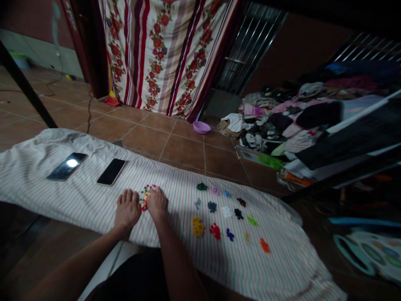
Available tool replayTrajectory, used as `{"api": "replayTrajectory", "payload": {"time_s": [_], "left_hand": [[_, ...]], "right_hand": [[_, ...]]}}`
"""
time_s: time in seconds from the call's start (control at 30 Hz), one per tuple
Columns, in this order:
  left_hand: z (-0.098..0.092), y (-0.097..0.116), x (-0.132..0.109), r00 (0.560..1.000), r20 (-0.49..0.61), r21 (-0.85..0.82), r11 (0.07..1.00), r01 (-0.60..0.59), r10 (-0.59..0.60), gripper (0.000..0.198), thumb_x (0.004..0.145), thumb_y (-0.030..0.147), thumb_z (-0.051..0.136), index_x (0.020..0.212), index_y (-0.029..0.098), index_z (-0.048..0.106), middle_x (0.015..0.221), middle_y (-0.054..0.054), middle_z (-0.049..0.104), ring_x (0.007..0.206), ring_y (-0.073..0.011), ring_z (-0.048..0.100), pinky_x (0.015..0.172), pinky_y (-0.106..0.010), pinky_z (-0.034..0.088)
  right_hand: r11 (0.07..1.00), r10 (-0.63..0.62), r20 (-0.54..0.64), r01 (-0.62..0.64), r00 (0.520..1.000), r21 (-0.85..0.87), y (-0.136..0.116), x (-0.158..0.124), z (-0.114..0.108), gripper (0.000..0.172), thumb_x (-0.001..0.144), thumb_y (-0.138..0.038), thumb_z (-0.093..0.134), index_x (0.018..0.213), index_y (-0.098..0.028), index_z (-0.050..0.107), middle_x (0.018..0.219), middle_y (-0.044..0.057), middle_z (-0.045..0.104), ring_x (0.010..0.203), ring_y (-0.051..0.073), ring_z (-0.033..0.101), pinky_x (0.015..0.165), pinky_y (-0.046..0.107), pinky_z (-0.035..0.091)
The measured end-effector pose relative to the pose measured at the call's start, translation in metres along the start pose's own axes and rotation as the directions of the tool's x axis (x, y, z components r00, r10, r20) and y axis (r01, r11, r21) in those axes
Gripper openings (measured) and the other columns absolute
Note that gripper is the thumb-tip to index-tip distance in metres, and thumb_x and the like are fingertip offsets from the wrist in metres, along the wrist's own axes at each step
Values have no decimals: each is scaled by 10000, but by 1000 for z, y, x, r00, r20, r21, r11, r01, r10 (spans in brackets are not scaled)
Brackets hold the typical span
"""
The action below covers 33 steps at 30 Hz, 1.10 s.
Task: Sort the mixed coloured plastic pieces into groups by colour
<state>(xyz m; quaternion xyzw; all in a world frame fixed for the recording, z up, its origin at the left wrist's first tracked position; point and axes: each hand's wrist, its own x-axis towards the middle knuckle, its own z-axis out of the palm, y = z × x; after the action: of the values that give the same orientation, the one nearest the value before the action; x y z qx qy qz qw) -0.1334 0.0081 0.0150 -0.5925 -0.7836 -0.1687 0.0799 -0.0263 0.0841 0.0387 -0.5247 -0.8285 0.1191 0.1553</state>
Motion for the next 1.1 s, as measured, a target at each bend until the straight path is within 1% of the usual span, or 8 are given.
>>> {"api": "replayTrajectory", "payload": {"time_s": [0.1,0.17,0.3,0.47,0.6,0.77,0.93,1.1], "left_hand": [[-2,0,0,1000,0,10,1000,-4,4,395,887,219,393,1196,68,587,1345,-239,536,1340,-370,425,1083,-510,326],[-3,1,0,1000,5,11,1000,-1,1,393,885,213,392,1194,66,586,1341,-240,539,1341,-366,426,1084,-507,327],[-5,2,1,1000,12,9,1000,-4,4,388,877,206,405,1190,64,585,1327,-237,546,1331,-364,436,1079,-498,330],[-5,1,0,1000,12,36,999,2,-2,377,884,222,402,1180,79,586,1320,-217,550,1324,-368,433,1075,-493,325],[-7,2,0,1000,18,35,999,5,-5,362,882,230,409,1167,103,592,1322,-213,546,1320,-359,431,1063,-498,324],[-10,2,0,1000,8,46,999,-1,1,348,881,228,400,1142,105,595,1295,-195,554,1303,-351,434,1061,-476,325],[-9,1,-1,1000,-5,21,1000,-4,4,330,868,240,414,1121,119,588,1259,-182,558,1294,-343,427,1043,-469,334],[-13,1,-1,1000,2,88,996,-25,25,297,875,236,391,1064,118,587,1182,-176,571,1250,-345,450,1009,-454,352]], "right_hand": [[1000,29,75,-28,997,-13,-4,4,-1,273,890,-117,490,947,-252,721,963,67,650,882,189,598,729,281,449],[999,35,86,-34,996,-14,-5,5,-1,271,888,-114,494,946,-254,718,979,65,650,896,188,599,737,284,444],[1000,25,62,-25,998,3,-6,4,-2,278,905,-110,470,951,-243,709,994,66,653,924,185,602,777,282,446],[999,0,34,-1,999,42,-6,4,-7,229,909,-146,487,1012,-237,671,1022,54,657,927,171,609,796,265,445],[995,12,-5,-12,1000,103,-2,2,-7,194,902,-155,494,1008,-225,642,1005,45,666,918,160,614,794,252,448],[988,37,-67,-27,997,153,5,-7,-7,187,889,-159,492,1008,-218,624,983,40,681,936,159,620,807,253,448],[985,112,-52,-104,992,138,5,-20,-14,153,884,-188,502,969,-225,625,969,35,691,922,163,624,785,248,443],[986,108,-43,-102,993,129,8,-36,-21,195,877,-149,493,990,-217,638,983,38,695,938,165,630,805,244,442]]}}
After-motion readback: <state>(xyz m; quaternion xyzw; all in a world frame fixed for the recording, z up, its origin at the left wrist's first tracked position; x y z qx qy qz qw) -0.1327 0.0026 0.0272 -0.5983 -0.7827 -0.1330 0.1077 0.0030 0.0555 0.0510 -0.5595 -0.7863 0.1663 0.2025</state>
